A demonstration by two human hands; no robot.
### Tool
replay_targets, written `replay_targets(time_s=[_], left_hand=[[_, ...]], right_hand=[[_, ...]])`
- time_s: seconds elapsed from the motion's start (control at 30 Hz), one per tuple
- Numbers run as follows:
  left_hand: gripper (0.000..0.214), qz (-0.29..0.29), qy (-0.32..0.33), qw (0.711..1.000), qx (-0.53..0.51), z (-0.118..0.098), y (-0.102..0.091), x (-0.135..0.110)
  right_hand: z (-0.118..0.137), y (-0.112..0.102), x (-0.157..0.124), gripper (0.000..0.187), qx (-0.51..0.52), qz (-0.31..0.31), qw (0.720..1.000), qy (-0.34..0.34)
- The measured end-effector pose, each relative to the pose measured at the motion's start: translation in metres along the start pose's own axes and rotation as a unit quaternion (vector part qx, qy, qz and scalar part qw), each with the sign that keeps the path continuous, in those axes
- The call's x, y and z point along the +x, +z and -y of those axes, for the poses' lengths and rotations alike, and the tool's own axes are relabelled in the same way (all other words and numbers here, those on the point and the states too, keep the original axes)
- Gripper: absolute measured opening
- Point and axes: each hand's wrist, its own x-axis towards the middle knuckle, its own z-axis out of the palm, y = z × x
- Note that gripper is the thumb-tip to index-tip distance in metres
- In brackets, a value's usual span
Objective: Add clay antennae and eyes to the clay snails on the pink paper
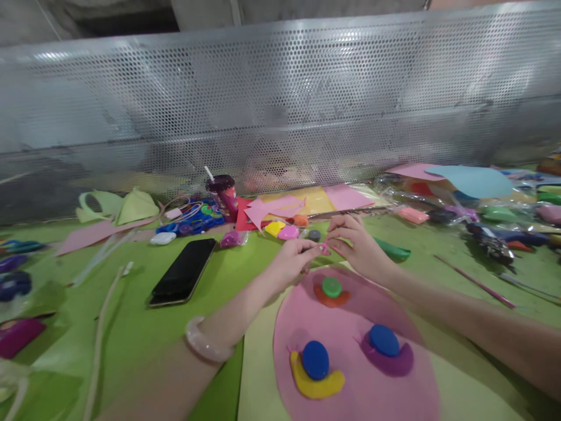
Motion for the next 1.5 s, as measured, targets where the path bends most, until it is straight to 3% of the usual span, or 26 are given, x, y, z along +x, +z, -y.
replay_targets(time_s=[0.17, 0.3, 0.47, 0.67, 0.87, 0.97, 1.13, 1.33, 1.5], left_hand=[[0.033, 0.004, -0.003, 0.998, -0.061, 0.001, 0.003, -0.001], [0.033, -0.012, -0.002, 0.995, -0.103, 0.002, 0.005, 0.000], [0.038, -0.037, -0.018, 0.995, -0.086, 0.002, 0.003, 0.003], [0.037, -0.037, -0.039, 0.996, -0.077, 0.004, -0.001, 0.005], [0.023, 0.024, -0.032, 0.982, -0.187, 0.001, -0.002, 0.002], [0.030, 0.040, -0.047, 0.971, -0.232, -0.002, -0.002, 0.001], [0.048, 0.014, -0.048, 0.980, -0.191, -0.001, 0.001, 0.003], [0.044, -0.010, -0.067, 0.985, -0.160, 0.000, 0.002, 0.003], [0.045, -0.033, -0.055, 0.993, -0.100, 0.003, 0.001, 0.005]], right_hand=[[-0.002, 0.002, -0.001, 0.020, 0.018, -0.031, 0.999, 0.006], [0.005, 0.001, -0.002, 0.023, 0.026, -0.002, 1.000, -0.014], [0.013, -0.001, -0.005, 0.027, 0.056, 0.048, 0.997, -0.023], [0.017, 0.000, -0.008, 0.016, 0.089, 0.010, 0.996, 0.006], [0.016, 0.003, -0.006, 0.012, 0.108, -0.032, 0.993, 0.023], [0.018, 0.002, -0.004, 0.014, 0.119, -0.037, 0.992, 0.021], [0.020, -0.002, -0.005, 0.022, 0.093, 0.011, 0.996, -0.009], [0.020, -0.003, -0.006, 0.022, 0.026, 0.093, 0.995, -0.032], [0.019, 0.000, -0.005, 0.015, 0.055, 0.082, 0.995, -0.001]])
